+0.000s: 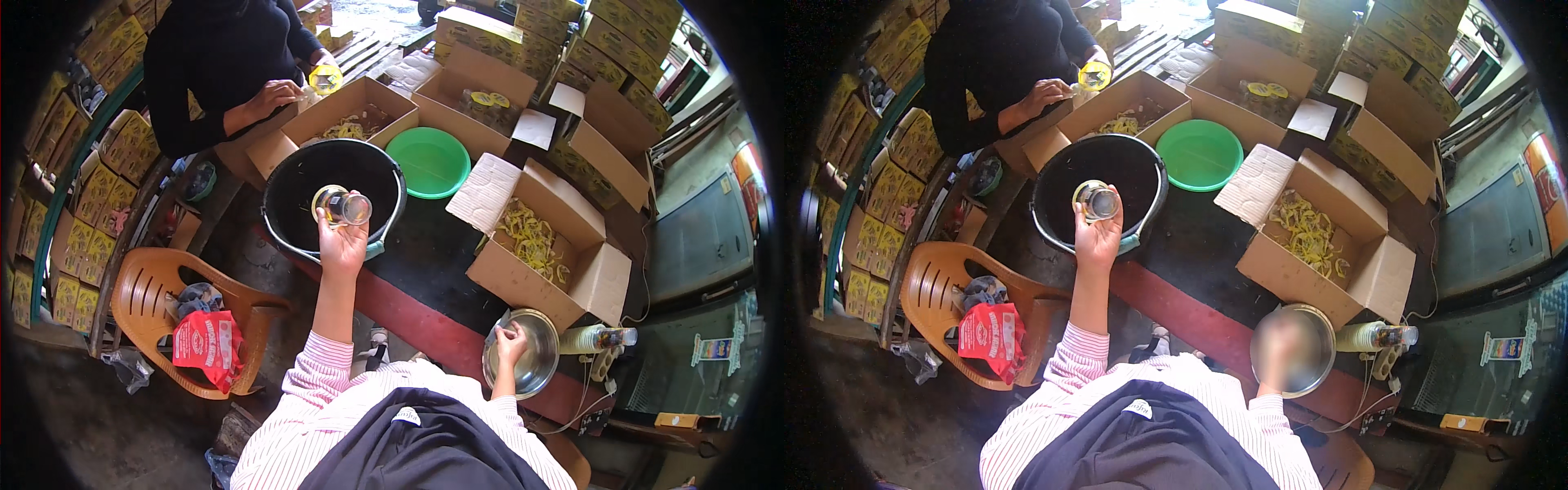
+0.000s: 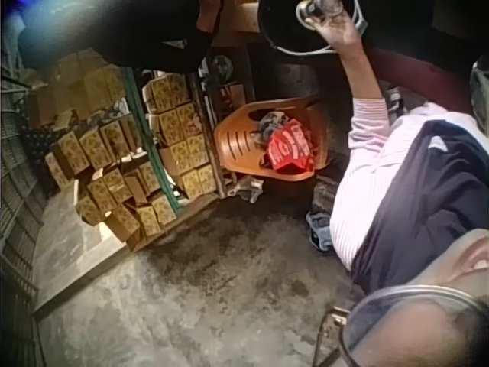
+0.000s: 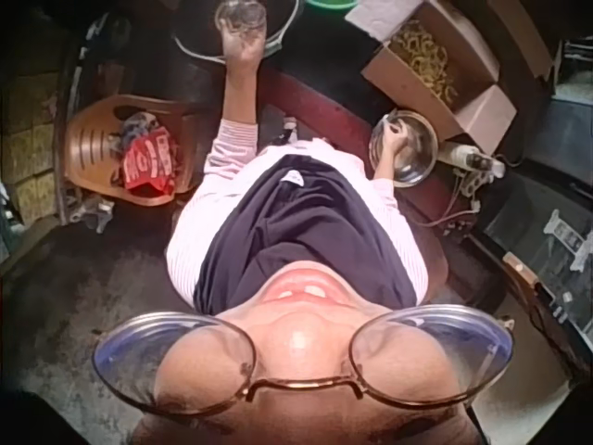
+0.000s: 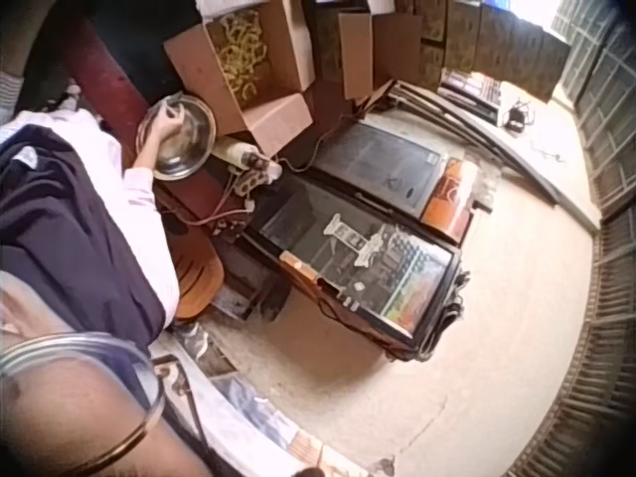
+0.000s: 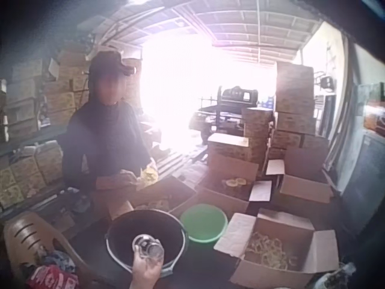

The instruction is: The person cleans plastic cups using a small tool and a bucket of water, removing excess plastic or debris before placing them in boxes.

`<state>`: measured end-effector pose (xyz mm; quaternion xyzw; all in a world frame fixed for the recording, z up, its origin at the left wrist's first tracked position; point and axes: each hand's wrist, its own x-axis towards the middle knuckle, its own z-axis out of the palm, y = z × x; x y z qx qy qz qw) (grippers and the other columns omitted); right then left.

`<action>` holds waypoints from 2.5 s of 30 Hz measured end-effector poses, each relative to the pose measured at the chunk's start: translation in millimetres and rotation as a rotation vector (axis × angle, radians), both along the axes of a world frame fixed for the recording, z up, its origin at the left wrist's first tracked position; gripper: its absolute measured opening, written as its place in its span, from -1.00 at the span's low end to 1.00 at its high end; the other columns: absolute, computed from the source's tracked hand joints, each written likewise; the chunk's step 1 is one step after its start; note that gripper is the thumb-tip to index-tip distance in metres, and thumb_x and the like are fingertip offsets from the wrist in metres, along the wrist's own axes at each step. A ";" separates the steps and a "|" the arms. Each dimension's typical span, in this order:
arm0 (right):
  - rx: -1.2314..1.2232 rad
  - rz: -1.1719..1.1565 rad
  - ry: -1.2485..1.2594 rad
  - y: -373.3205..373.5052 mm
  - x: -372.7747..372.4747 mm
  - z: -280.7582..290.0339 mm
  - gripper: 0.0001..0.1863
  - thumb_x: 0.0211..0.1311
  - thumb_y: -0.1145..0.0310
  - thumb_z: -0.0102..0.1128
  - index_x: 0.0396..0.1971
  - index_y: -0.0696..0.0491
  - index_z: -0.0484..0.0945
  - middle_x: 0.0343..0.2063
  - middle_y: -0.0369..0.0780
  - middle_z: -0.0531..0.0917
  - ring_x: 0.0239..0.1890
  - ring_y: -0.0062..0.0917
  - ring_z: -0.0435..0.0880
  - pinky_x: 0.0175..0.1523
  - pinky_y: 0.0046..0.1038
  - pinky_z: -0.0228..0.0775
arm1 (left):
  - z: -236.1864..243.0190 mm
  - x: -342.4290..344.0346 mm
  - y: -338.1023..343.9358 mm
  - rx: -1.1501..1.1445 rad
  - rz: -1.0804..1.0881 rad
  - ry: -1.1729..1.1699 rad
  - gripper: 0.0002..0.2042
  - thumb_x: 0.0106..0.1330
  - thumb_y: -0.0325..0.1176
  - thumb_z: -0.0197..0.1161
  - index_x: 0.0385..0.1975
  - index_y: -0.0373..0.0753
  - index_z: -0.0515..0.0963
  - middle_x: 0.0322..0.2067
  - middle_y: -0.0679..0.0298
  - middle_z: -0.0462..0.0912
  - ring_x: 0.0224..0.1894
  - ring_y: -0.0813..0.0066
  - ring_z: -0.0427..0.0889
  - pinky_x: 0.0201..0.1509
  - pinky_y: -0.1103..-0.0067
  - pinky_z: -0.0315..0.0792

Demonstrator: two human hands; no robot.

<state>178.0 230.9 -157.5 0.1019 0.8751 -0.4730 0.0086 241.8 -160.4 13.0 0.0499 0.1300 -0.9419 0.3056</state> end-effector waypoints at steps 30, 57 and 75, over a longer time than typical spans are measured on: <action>-0.093 1.157 0.566 -300.7 -59.6 261.1 -0.54 -0.17 0.34 0.33 -0.16 0.10 0.50 -0.32 -0.11 0.55 -0.32 -0.30 0.59 -0.21 -0.37 0.43 | 14.2 35.3 14.9 -0.449 -0.508 0.311 -0.23 0.18 0.27 -0.17 0.14 -0.33 0.10 0.18 -0.09 0.09 0.23 0.10 0.13 0.28 0.19 -0.04; -1.287 0.363 -0.163 -162.3 -39.3 172.2 -0.57 0.12 0.29 0.18 -0.03 0.13 0.36 -0.23 -0.22 0.55 -0.47 -0.65 0.58 -0.39 -0.65 0.46 | 38.4 82.1 -1.3 -0.873 0.029 -0.045 -0.55 0.23 -0.11 0.04 0.02 -0.26 0.27 -0.11 0.24 0.34 -0.08 0.39 0.34 0.04 0.43 0.28; 0.040 -0.459 0.815 183.2 -3.6 239.3 -0.64 0.05 0.39 0.26 -0.13 0.19 0.47 -0.30 -0.23 0.56 -0.59 -0.80 0.41 -0.51 -0.74 0.28 | 2.0 18.2 -3.6 -0.723 -0.086 0.078 -0.62 0.19 -0.29 0.12 -0.07 -0.37 0.28 -0.18 0.18 0.34 -0.07 0.36 0.33 0.07 0.43 0.20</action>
